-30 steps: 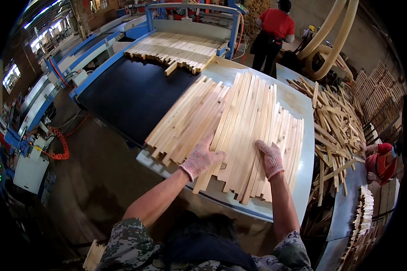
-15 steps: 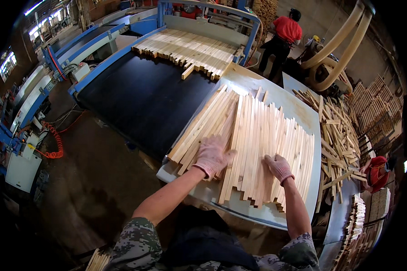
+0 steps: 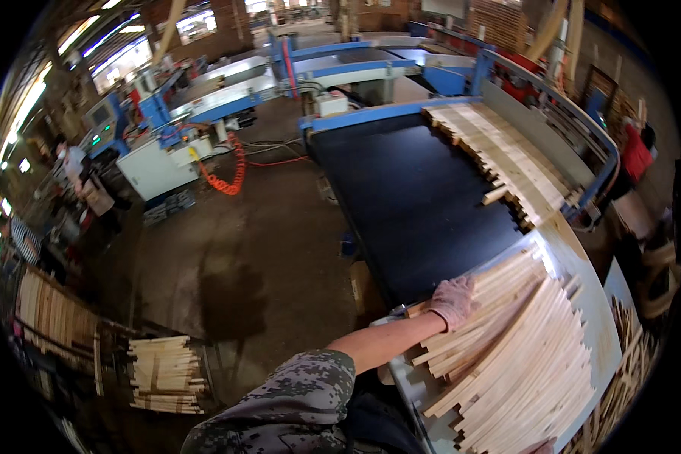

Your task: The person gathers bundles of thin wooden strips from a metal table and places them onto a conveyor belt. They also pick up stray wooden strips from the floor and arrange the wood on the table and belt.

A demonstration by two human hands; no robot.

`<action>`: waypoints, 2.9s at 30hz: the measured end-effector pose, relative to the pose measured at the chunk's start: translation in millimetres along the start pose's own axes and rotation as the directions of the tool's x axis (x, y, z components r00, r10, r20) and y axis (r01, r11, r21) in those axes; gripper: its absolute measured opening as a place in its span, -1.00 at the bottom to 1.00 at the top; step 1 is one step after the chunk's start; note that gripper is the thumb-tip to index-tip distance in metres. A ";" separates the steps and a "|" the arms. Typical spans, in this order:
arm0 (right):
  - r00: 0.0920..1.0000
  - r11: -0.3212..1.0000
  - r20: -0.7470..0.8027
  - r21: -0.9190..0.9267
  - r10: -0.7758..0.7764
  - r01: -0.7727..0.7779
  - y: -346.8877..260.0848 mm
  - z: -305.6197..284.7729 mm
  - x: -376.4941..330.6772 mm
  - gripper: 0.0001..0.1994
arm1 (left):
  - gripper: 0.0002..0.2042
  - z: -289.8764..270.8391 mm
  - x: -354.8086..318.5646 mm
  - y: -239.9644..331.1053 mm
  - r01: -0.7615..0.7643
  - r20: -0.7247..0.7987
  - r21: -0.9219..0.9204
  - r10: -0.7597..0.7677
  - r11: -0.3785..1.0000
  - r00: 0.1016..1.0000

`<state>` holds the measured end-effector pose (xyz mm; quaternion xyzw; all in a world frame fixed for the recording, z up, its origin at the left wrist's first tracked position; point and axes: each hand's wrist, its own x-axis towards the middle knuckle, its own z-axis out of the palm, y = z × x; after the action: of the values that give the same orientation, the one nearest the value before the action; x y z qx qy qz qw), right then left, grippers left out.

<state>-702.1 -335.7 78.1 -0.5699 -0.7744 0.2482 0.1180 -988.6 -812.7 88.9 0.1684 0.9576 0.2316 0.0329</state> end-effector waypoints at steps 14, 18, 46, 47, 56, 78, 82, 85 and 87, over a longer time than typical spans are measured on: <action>0.997 0.997 -0.012 0.005 0.075 -0.075 -14.2 9.4 5.8 -0.25 | -0.25 -12.5 -7.4 7.2 0.025 -0.023 -0.022 -0.025 0.999 0.999; 0.993 0.992 -0.026 0.038 0.119 -0.118 4.1 2.3 16.8 -0.25 | -0.23 -7.6 -7.5 5.9 -0.001 -0.067 0.013 0.002 1.000 0.998; 0.946 0.942 -0.079 0.149 0.313 -0.299 43.3 -6.1 26.7 -0.26 | -0.22 -3.0 -3.3 1.2 -0.012 -0.061 0.061 0.015 0.998 0.998; 0.945 0.941 -0.081 0.151 0.317 -0.303 47.0 -6.7 29.9 -0.26 | -0.22 -3.2 -3.4 1.9 -0.016 -0.062 0.059 0.019 0.998 0.998; 0.927 0.915 -0.076 0.204 0.368 -0.347 55.7 -12.5 33.7 -0.25 | -0.19 -3.9 -2.5 4.4 -0.005 -0.047 0.072 0.008 0.997 0.999; 0.934 0.936 -0.097 -0.049 0.343 -0.348 119.4 22.7 101.5 -0.32 | -0.20 0.1 -4.6 -4.7 0.002 -0.089 0.094 0.006 0.996 0.996; 0.923 0.942 -0.186 0.075 0.336 -0.327 63.2 -9.2 38.4 -0.28 | -0.20 0.8 -2.5 0.2 -0.007 -0.079 0.066 0.013 0.998 0.997; 0.944 0.949 -0.105 0.021 0.314 -0.314 58.2 -18.3 33.8 -0.30 | -0.21 2.8 1.0 -0.1 -0.009 -0.083 0.068 0.015 0.998 0.996; 0.960 0.959 0.004 -0.046 0.280 -0.280 53.0 -21.6 29.0 -0.30 | -0.23 -2.6 0.6 0.7 -0.001 -0.071 0.069 0.006 0.998 0.997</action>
<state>-657.6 -291.0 66.0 -0.6748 -0.6920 0.2480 0.0650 -989.3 -813.0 91.6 0.1630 0.9652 0.2042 -0.0074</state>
